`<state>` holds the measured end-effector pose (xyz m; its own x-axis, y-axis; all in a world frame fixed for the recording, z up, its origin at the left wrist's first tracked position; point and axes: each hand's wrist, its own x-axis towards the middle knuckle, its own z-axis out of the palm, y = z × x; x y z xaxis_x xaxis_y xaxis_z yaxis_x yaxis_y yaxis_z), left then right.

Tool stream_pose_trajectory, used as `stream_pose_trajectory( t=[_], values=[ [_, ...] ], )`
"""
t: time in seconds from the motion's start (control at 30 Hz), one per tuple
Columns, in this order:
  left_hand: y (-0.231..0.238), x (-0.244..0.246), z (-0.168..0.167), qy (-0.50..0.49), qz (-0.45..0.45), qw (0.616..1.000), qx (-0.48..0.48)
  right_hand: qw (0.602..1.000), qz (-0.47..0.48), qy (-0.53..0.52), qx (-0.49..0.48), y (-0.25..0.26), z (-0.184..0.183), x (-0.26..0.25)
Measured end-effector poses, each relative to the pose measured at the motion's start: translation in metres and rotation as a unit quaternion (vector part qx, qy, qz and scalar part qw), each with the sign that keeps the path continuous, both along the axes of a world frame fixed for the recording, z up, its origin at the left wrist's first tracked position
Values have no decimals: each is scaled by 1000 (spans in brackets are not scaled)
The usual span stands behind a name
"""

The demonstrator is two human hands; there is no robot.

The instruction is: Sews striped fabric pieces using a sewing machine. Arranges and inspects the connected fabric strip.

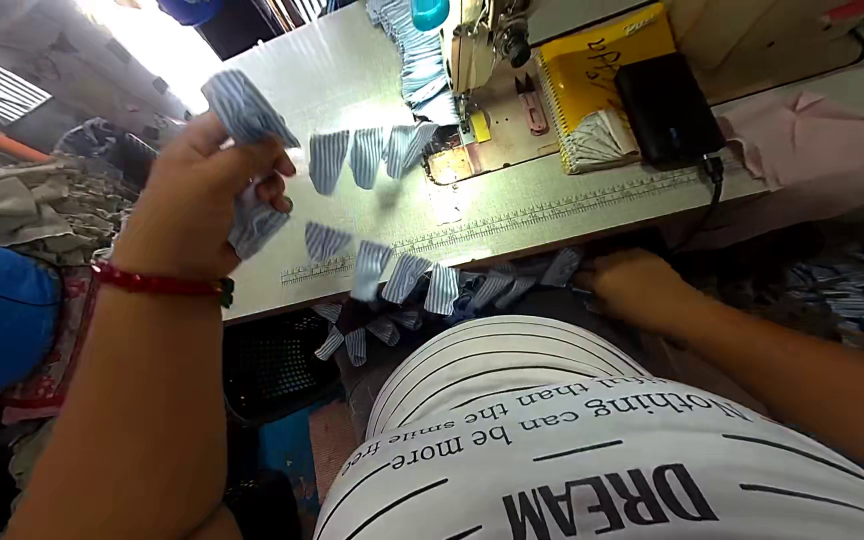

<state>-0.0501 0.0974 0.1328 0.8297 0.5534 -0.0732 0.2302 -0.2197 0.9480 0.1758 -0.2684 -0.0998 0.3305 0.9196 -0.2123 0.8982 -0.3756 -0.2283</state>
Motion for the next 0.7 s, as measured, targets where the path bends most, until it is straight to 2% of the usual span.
stream_pose_trajectory(
  t=[0.1,0.17,0.23,0.3,0.37,0.43,0.5,0.53,0.6,0.63,0.7],
  values=[
    [7,20,20,10,35,999,26,996,-79,2,-34,8,-1,-8],
    [9,33,23,-4,43,999,11,991,-119,-19,-65,7,0,-3],
    [9,44,21,-32,31,999,-11,990,-125,11,-69,-3,2,7],
    [8,50,20,-58,28,997,-31,988,-74,132,6,-16,2,13],
    [-1,52,21,-62,36,997,-37,959,-50,259,102,-14,4,1],
    [-23,50,16,-69,19,997,-39,918,-59,339,195,10,4,-20],
    [-54,41,-5,-80,-15,995,-54,899,-38,385,205,46,-9,-36],
    [-71,35,-22,-79,-43,994,-67,913,-22,379,152,63,-15,-41],
    [-97,20,-67,-55,-125,989,-65,949,7,313,-25,89,-11,-44],
    [-106,12,-90,-33,-179,983,-32,955,25,287,-77,96,-3,-44],
    [-121,-1,-125,2,-272,960,63,953,64,285,-80,92,22,-37]
  ],
)
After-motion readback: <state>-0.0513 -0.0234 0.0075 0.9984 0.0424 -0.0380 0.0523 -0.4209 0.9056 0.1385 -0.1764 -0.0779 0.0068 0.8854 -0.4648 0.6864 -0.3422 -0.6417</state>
